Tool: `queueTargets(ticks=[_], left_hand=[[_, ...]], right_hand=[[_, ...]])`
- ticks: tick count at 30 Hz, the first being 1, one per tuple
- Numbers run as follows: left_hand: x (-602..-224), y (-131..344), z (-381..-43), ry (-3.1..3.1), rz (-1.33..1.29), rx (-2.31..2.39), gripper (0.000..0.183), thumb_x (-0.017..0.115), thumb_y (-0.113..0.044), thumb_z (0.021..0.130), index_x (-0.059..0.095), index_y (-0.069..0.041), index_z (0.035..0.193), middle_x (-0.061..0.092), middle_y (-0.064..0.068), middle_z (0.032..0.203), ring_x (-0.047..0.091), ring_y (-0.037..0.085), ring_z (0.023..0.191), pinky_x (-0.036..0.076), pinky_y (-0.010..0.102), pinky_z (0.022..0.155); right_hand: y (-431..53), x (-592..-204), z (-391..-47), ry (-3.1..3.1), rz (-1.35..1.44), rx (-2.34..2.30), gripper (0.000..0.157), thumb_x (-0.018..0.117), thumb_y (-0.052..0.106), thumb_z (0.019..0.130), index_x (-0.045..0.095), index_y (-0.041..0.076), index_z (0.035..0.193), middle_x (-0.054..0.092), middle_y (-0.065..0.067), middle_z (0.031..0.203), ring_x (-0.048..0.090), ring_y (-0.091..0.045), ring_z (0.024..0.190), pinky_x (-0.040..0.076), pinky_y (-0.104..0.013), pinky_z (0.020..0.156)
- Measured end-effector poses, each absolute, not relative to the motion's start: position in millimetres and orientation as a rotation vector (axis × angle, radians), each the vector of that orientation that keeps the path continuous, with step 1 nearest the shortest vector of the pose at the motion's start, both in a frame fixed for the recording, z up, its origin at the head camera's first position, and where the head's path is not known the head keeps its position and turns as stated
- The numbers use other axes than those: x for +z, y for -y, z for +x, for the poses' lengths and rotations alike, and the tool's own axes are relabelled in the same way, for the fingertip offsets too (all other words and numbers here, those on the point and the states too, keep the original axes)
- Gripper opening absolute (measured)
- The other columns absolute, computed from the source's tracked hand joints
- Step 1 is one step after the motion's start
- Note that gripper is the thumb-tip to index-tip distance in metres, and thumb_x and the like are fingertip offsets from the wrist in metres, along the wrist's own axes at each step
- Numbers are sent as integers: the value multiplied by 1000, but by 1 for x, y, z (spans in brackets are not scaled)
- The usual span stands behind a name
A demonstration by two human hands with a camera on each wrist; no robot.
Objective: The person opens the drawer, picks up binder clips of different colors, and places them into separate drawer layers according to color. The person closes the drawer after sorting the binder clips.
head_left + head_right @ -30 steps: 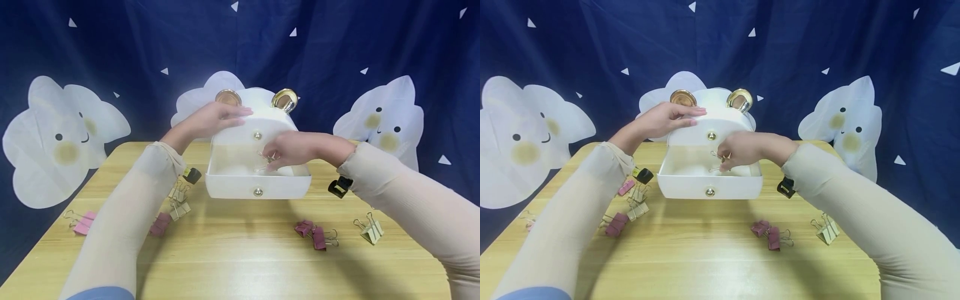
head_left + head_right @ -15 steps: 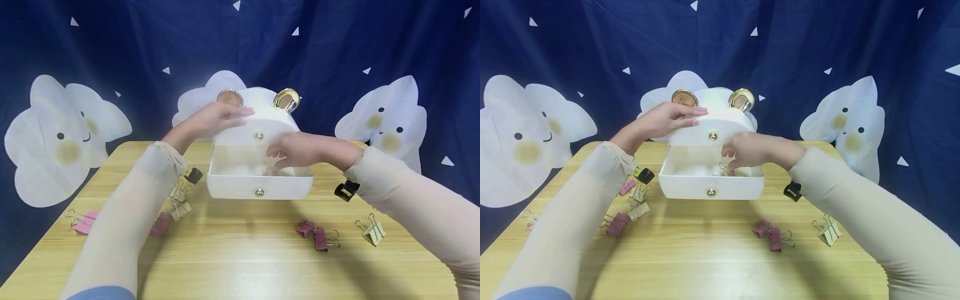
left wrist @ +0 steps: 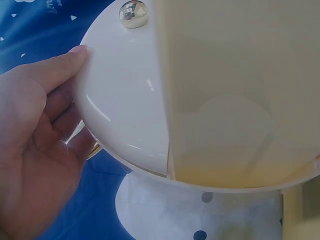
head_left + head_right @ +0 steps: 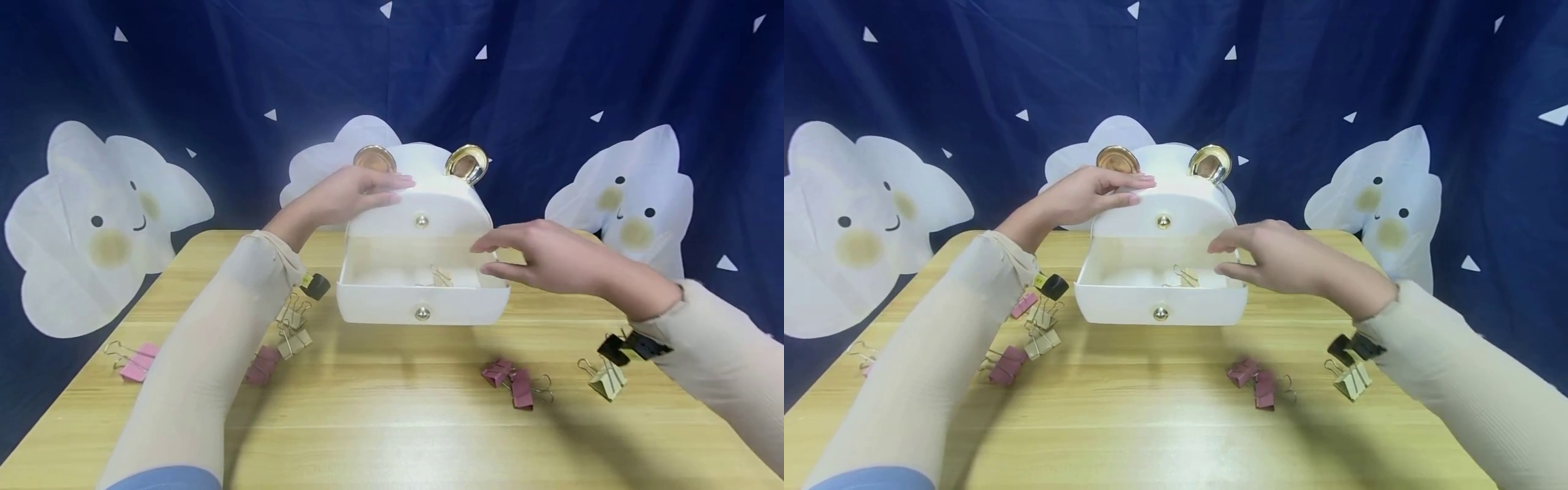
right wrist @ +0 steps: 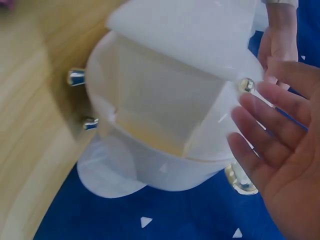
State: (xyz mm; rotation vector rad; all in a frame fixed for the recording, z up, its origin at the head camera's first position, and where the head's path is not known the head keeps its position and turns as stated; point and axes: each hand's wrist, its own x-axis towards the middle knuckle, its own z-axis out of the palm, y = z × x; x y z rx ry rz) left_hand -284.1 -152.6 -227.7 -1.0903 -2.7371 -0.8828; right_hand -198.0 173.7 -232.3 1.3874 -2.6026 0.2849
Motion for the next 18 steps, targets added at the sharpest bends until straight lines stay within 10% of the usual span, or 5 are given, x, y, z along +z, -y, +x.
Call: queueTargets(ticks=[18], left_hand=[[-228,152,-284,2727,-1097,-890,39,60,-30,99,58,-23,138,53,-9,140,41,4,133,28,26,113]], right_hand=[[-252,-281,-146,2544,1069,225,39,81,23,81,68,17,117,69,5,108,65,-15,89,54,-38,68]])
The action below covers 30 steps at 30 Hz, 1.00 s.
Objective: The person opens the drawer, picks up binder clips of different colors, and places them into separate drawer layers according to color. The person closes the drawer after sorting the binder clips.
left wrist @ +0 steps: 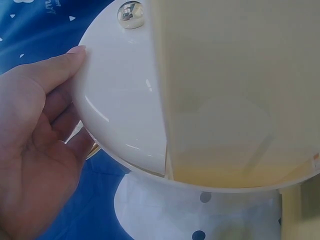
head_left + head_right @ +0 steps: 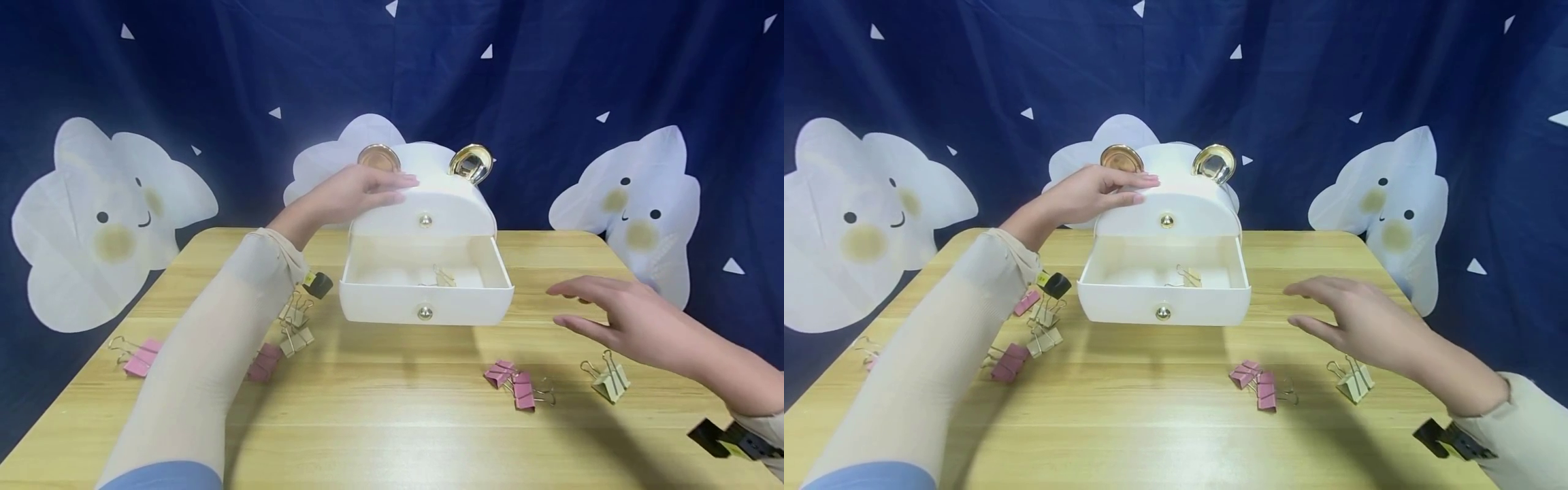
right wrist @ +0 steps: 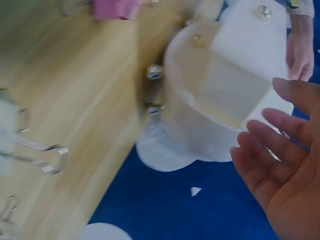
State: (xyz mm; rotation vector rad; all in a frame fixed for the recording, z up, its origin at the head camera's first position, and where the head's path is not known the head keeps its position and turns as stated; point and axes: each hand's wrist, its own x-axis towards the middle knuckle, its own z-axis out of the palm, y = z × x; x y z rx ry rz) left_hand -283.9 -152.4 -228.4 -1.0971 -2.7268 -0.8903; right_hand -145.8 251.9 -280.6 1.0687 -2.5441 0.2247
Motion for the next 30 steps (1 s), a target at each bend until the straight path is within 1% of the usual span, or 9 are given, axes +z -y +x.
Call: queueTargets(ticks=[4,9,13,16,23,26,30], left_hand=[[-228,152,-283,2723,-1105,-895,39,60,-30,99,58,-23,138,53,-9,139,42,3,133,28,25,112],[-226,152,-282,2721,-1106,-901,39,60,-29,99,58,-22,138,54,-8,140,42,4,133,28,24,112],[-226,152,-282,2718,-1103,-901,39,60,-28,99,59,-22,137,54,-8,140,42,5,133,29,24,112],[-228,152,-283,2712,-1110,-906,38,60,-28,99,59,-22,137,54,-8,140,42,4,132,29,25,112],[-230,152,-285,2712,-1110,-907,39,60,-29,99,59,-23,137,53,-8,141,41,4,133,28,25,112],[-229,152,-284,2715,-1103,-893,39,60,-29,99,59,-23,137,52,-8,141,40,6,134,27,27,113],[-229,152,-283,2715,-1095,-880,39,60,-29,99,59,-23,137,52,-7,142,39,7,135,27,27,114]], right_hand=[[-269,-291,-137,2638,953,182,41,80,29,81,67,15,118,70,0,108,67,-20,87,54,-42,67],[-290,-301,-132,2748,828,137,46,80,35,81,67,12,119,70,-4,107,67,-21,83,53,-40,62],[-303,-311,-131,2852,715,116,51,77,39,83,65,7,120,70,-10,105,68,-27,87,53,-48,66],[-309,-322,-131,2936,654,106,56,76,42,84,63,1,121,69,-17,106,68,-33,90,52,-55,70],[-321,-348,-128,3046,599,74,75,76,48,81,57,-10,124,61,-32,116,62,-48,98,49,-58,80],[-326,-354,-128,3084,582,74,79,75,50,80,55,-11,125,59,-36,118,61,-51,99,49,-59,81],[-330,-359,-129,3153,556,57,79,74,53,80,55,-9,126,58,-37,117,61,-52,98,48,-61,80]])
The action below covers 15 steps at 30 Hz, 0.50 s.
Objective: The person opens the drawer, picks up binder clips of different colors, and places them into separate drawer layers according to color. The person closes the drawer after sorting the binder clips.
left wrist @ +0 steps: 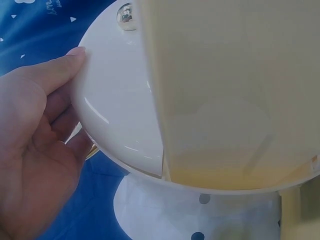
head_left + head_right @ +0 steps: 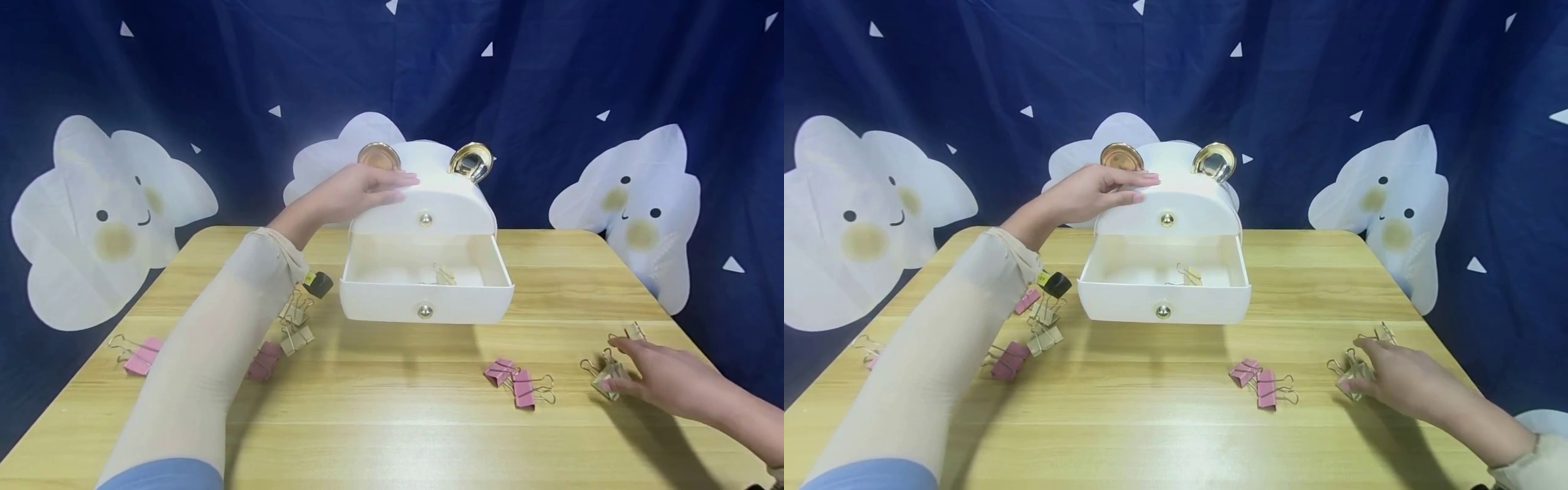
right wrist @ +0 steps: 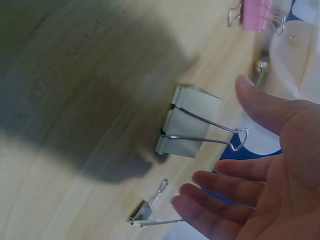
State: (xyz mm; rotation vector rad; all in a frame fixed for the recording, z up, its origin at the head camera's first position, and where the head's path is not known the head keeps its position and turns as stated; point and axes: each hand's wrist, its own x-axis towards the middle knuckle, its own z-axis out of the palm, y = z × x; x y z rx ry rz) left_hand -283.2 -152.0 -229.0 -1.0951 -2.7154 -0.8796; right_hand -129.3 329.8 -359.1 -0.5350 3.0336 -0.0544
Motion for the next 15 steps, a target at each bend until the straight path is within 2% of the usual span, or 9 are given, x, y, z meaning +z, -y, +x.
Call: queueTargets(ticks=[8,11,15], left_hand=[[-230,153,-283,2717,-1090,-887,38,60,-29,99,59,-23,137,52,-7,141,41,6,134,28,27,113],[-230,153,-283,2716,-1093,-883,38,60,-29,99,59,-23,137,52,-7,142,41,7,134,28,27,113],[-229,153,-283,2706,-1107,-875,38,59,-28,99,58,-22,137,52,-7,142,41,7,134,28,27,113]], right_hand=[[-328,-371,-133,-2969,-532,-43,68,75,51,79,59,-4,116,68,-20,98,65,-42,84,50,-57,64],[-326,-374,-134,-2980,-549,-46,61,77,47,79,62,-2,111,68,-17,93,65,-40,80,51,-56,62],[-321,-372,-134,-3029,-605,-54,50,81,40,77,64,0,102,66,-6,84,65,-31,73,51,-51,58]])
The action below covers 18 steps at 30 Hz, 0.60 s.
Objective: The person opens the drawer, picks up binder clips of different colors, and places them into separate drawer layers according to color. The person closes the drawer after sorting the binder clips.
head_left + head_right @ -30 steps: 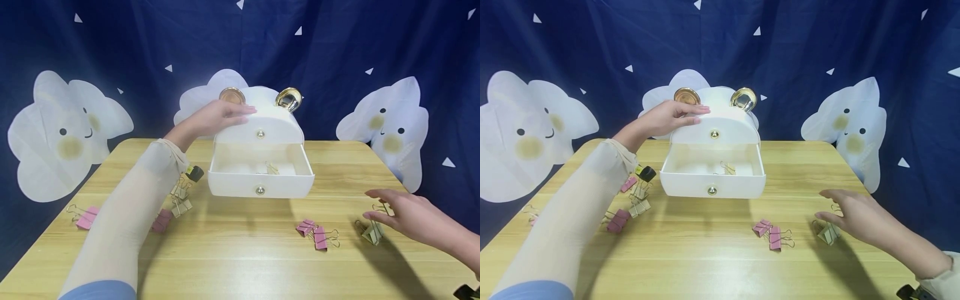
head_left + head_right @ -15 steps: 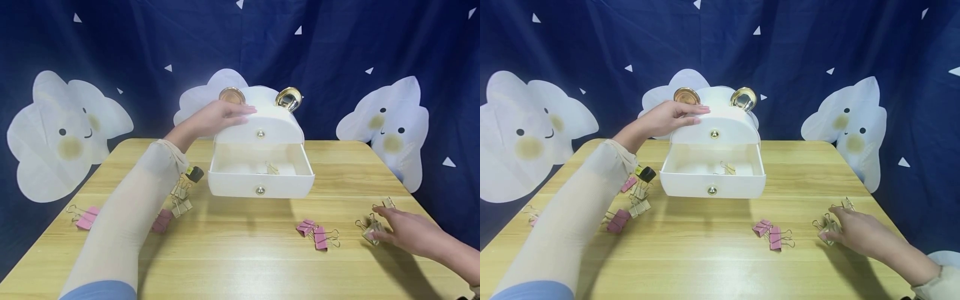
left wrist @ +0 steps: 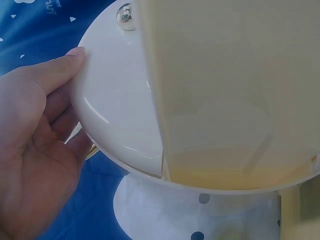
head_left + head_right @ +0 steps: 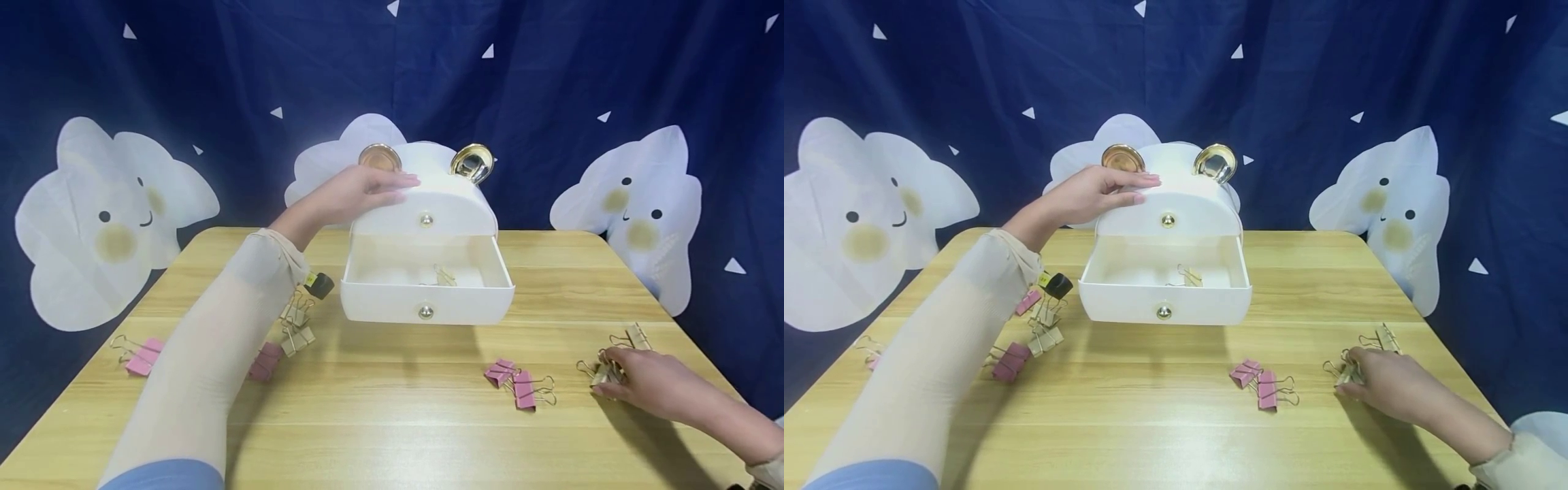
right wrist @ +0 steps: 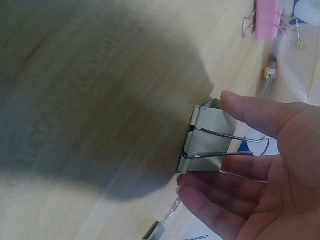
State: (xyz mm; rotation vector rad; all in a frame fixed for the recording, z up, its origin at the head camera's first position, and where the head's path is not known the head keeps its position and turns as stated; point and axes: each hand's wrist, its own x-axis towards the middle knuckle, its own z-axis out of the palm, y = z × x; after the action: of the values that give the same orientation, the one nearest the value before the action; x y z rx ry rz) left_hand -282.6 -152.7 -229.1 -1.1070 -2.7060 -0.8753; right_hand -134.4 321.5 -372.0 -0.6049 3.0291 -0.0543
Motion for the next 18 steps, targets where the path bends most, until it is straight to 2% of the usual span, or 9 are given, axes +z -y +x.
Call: queueTargets(ticks=[4,11,15,18], left_hand=[[-228,152,-282,2709,-1104,-877,39,60,-28,99,58,-22,137,52,-7,142,41,7,134,28,26,113],[-229,153,-283,2707,-1093,-872,39,60,-29,99,59,-24,137,53,-8,141,42,6,133,30,27,112],[-229,153,-283,2711,-1093,-882,39,60,-29,99,59,-23,137,53,-7,141,43,7,133,30,28,112],[-230,152,-284,2712,-1088,-884,39,60,-29,99,59,-24,137,53,-7,141,42,7,133,31,28,112]], right_hand=[[-318,-362,-137,-3030,-646,-48,45,80,37,79,64,1,101,64,0,80,63,-25,69,51,-46,57],[-307,-332,-145,-3059,-764,-67,28,79,38,81,64,16,90,66,6,82,65,-21,73,52,-43,61],[-299,-311,-150,-3043,-850,-106,24,78,38,82,66,20,92,67,11,84,65,-13,76,53,-38,64],[-293,-295,-153,-3024,-902,-103,20,77,39,83,65,25,89,64,15,81,61,-5,72,51,-33,61]])
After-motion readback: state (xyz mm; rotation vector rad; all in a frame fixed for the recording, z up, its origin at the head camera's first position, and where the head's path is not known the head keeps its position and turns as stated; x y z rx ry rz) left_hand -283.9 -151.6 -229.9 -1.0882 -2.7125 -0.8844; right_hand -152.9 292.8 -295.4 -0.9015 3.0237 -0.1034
